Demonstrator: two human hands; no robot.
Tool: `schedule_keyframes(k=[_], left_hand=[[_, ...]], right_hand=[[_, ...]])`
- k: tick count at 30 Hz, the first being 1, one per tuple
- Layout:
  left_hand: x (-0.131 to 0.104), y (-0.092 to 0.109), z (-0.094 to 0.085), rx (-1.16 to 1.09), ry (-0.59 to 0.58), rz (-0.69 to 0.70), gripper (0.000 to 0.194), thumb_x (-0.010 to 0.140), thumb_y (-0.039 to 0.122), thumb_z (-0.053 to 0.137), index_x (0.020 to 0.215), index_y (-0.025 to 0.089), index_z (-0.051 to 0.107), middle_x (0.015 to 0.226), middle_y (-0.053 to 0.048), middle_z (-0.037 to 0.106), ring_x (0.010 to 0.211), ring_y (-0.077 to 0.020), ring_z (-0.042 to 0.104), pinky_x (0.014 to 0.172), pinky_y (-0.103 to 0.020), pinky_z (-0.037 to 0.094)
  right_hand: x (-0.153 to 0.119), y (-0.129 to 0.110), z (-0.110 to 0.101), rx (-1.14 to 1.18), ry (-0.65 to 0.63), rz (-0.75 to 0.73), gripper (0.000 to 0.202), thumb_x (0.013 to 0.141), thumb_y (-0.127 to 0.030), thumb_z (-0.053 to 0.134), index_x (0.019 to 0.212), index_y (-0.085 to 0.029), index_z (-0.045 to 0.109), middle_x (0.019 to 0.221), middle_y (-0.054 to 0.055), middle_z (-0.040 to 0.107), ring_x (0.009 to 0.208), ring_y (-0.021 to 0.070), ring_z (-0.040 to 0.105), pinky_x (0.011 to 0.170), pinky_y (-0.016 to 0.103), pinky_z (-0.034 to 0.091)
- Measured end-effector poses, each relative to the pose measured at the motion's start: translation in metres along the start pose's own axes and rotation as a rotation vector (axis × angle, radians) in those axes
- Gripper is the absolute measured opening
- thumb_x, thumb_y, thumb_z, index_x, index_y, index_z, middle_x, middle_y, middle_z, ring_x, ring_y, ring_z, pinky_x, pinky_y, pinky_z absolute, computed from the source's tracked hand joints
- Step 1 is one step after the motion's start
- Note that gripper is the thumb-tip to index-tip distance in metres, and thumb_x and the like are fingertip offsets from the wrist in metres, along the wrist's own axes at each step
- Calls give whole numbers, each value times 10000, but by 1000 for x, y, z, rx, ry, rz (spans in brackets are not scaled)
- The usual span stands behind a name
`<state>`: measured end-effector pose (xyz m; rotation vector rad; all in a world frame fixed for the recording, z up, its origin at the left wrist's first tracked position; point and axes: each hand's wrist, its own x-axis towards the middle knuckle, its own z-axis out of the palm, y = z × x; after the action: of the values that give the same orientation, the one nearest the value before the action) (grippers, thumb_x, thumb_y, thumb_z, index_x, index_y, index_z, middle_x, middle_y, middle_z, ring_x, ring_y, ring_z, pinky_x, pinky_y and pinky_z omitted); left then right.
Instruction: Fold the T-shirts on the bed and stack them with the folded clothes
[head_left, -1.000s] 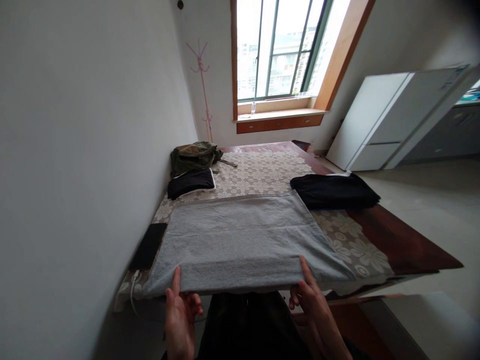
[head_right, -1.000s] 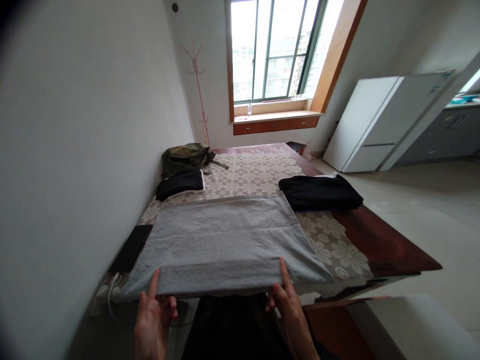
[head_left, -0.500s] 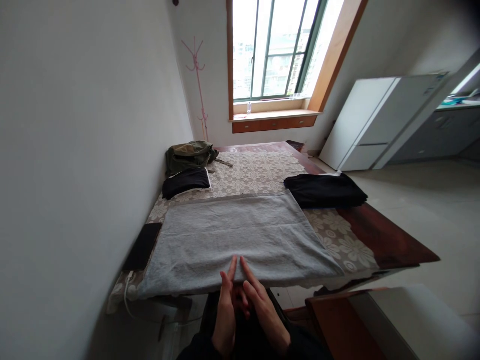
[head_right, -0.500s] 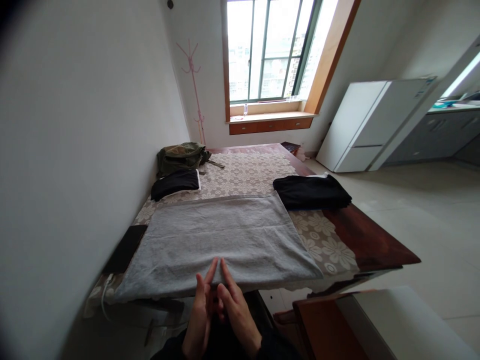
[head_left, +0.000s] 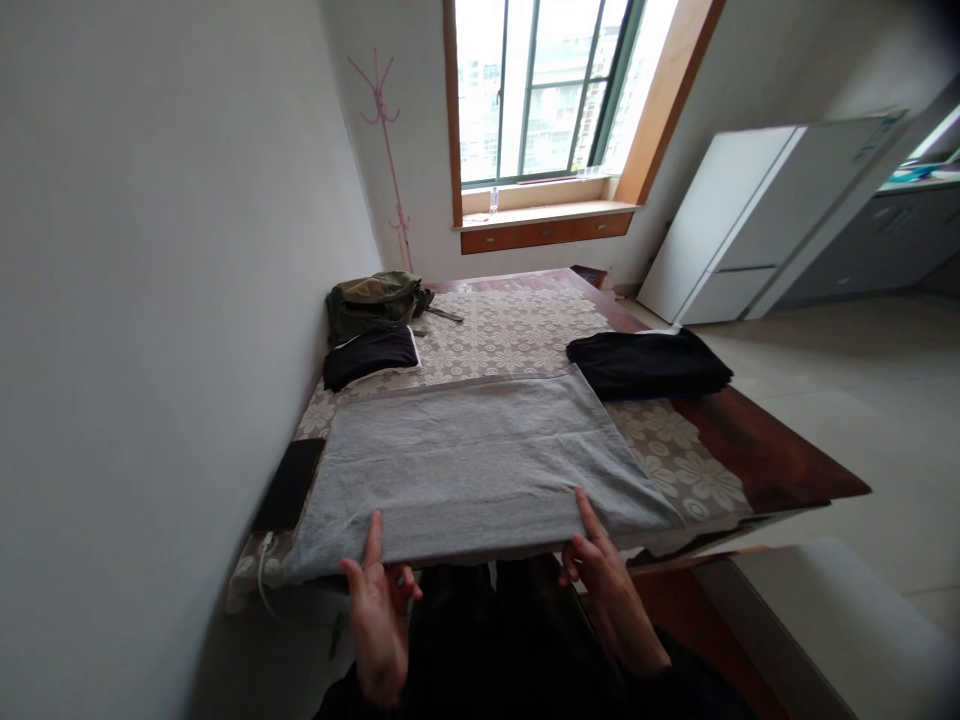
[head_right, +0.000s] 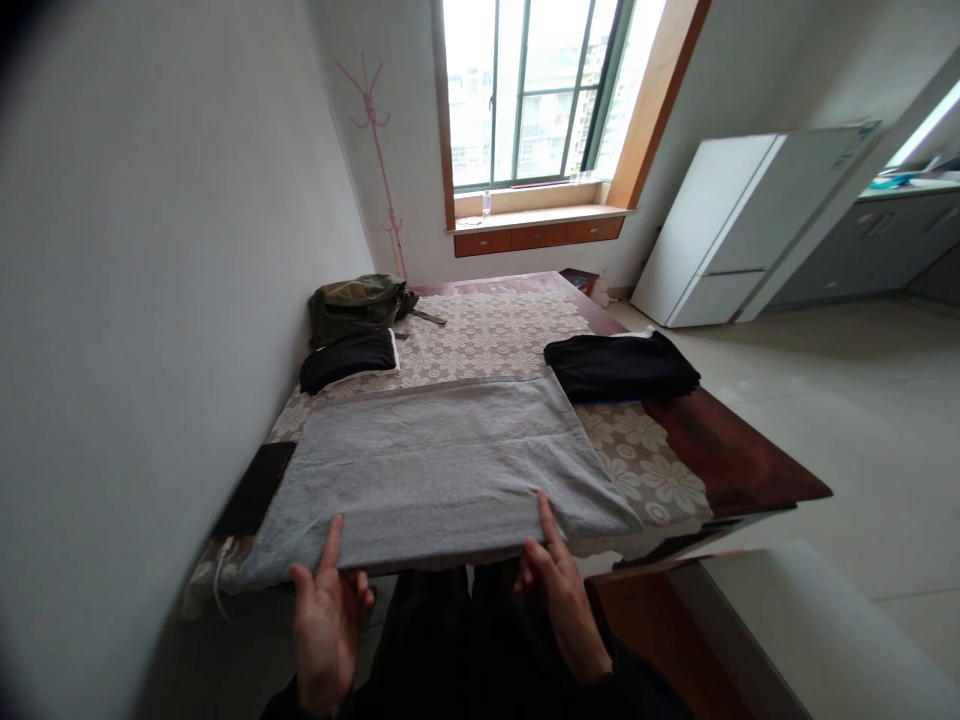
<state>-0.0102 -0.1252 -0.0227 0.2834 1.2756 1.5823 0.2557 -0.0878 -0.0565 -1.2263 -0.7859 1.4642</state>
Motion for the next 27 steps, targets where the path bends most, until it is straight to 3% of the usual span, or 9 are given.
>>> schedule_keyframes(k=[3, 6, 8, 11, 15, 19, 27], left_hand=[[5, 13, -19, -23, 31, 46, 1019, 824, 926, 385, 1613, 280, 399, 661, 12, 528, 569, -142, 471, 541, -242, 470], [3, 14, -24, -55, 17, 65, 1025, 810, 927, 414, 1615, 292, 391, 660, 13, 528, 563, -141, 465, 529, -241, 463], [-2, 9, -15, -68, -23, 55, 1024, 803, 924, 439, 1613, 298, 394, 640, 22, 507, 545, -136, 450, 522, -240, 452], [-11, -8, 10, -65, -134, -24, 1035, 805, 914, 458, 1611, 268, 400, 605, 31, 481, 515, -123, 424, 507, -233, 421], [-19, -33, 42, -5, -294, -183, 1008, 835, 897, 439, 1618, 264, 384, 597, 28, 484, 507, -120, 427, 483, -222, 359], [-15, -44, 53, 94, -269, -252, 976, 834, 882, 485, 1594, 271, 435, 602, 45, 436, 520, -109, 401, 482, -213, 327], [-11, -42, 47, 34, -261, -243, 950, 878, 851, 460, 1611, 248, 401, 563, 51, 434, 529, -125, 423, 531, -233, 386]], right_hand=[[0, -12, -11, 42, 81, -24, 960, 883, -557, 698, 1674, -299, 220, 618, -68, 490, 577, 157, 493, 618, 298, 489], [-3, -13, -10, 94, 108, -24, 976, 861, -556, 715, 1671, -287, 241, 598, -68, 484, 558, 161, 500, 587, 297, 488], [-7, -7, 0, 131, 36, -8, 946, 888, -560, 690, 1672, -303, 228, 617, -64, 502, 578, 157, 513, 610, 295, 503], [-12, 12, 29, 154, -186, 15, 930, 930, -574, 639, 1683, -309, 163, 614, -73, 504, 567, 143, 489, 624, 302, 523], [-11, 37, 73, 77, -417, 27, 1003, 905, -607, 666, 1686, -227, 164, 600, -72, 530, 521, 124, 468, 534, 262, 475], [-4, 42, 94, -8, -389, 80, 1044, 866, -662, 686, 1674, -186, 227, 581, -75, 520, 471, 102, 435, 448, 217, 392], [-5, 32, 88, -23, -374, 58, 1068, 882, -636, 680, 1687, -179, 148, 617, -64, 522, 543, 128, 479, 518, 250, 438]])
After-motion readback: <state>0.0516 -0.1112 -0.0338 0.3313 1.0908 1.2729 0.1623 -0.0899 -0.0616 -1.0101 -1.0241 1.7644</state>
